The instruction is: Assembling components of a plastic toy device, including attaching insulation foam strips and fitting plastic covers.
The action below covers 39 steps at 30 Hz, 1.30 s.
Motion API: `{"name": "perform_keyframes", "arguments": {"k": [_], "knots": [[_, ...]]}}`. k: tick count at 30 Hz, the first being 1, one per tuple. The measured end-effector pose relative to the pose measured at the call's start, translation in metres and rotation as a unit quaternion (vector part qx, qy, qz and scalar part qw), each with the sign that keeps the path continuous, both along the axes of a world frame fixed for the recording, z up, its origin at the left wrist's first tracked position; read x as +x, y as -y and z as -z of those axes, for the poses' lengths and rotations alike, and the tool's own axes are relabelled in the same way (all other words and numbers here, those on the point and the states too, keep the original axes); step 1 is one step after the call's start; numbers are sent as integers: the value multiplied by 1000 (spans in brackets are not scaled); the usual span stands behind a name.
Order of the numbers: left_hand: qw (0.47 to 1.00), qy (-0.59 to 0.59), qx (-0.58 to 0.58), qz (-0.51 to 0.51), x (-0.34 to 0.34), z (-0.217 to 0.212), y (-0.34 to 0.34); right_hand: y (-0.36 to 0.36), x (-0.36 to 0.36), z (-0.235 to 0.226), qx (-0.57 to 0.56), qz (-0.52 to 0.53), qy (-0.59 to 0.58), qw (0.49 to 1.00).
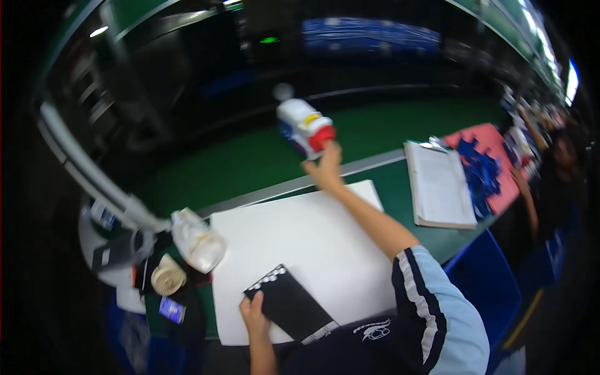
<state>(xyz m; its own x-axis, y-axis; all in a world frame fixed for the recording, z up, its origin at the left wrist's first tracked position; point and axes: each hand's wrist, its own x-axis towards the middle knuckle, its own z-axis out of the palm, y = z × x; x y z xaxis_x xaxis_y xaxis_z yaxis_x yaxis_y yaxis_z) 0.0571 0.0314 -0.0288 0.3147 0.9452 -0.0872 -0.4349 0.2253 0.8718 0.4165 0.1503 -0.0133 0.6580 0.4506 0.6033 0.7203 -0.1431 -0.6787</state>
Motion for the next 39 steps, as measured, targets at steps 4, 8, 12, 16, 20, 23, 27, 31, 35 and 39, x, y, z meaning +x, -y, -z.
{"name": "perform_keyframes", "arguments": {"k": [4, 8, 12, 16, 20, 23, 27, 31, 35, 39], "knots": [[996, -22, 46, 68, 21, -21, -12, 90, -73, -31, -113, -462, -354, 805], [990, -57, 51, 118, 70, -36, -41, 118, -95, -28, -99, -553, -611, 557], [986, -66, 16, 151, 102, -21, -80, 106, -97, -12, -29, -500, -550, 668], [972, -103, 58, 203, 104, -5, -97, 90, -87, 17, -14, -483, -483, 730], [953, -110, 43, 280, 92, -7, -107, 83, -93, 28, 2, -449, -401, 799], [944, -95, 2, 315, 89, -7, -113, 78, -95, 32, -18, -439, -362, 822], [954, -77, 11, 291, 90, -6, -107, 81, -96, 30, -35, -449, -361, 817], [962, -95, 33, 253, 94, -12, -100, 86, -97, 28, -49, -444, -364, 817], [963, -98, 49, 246, 101, -11, -98, 91, -93, 22, -51, -443, -363, 818], [972, -99, 87, 195, 88, -2, -102, 90, -105, 12, -27, -461, -455, 761]]}}
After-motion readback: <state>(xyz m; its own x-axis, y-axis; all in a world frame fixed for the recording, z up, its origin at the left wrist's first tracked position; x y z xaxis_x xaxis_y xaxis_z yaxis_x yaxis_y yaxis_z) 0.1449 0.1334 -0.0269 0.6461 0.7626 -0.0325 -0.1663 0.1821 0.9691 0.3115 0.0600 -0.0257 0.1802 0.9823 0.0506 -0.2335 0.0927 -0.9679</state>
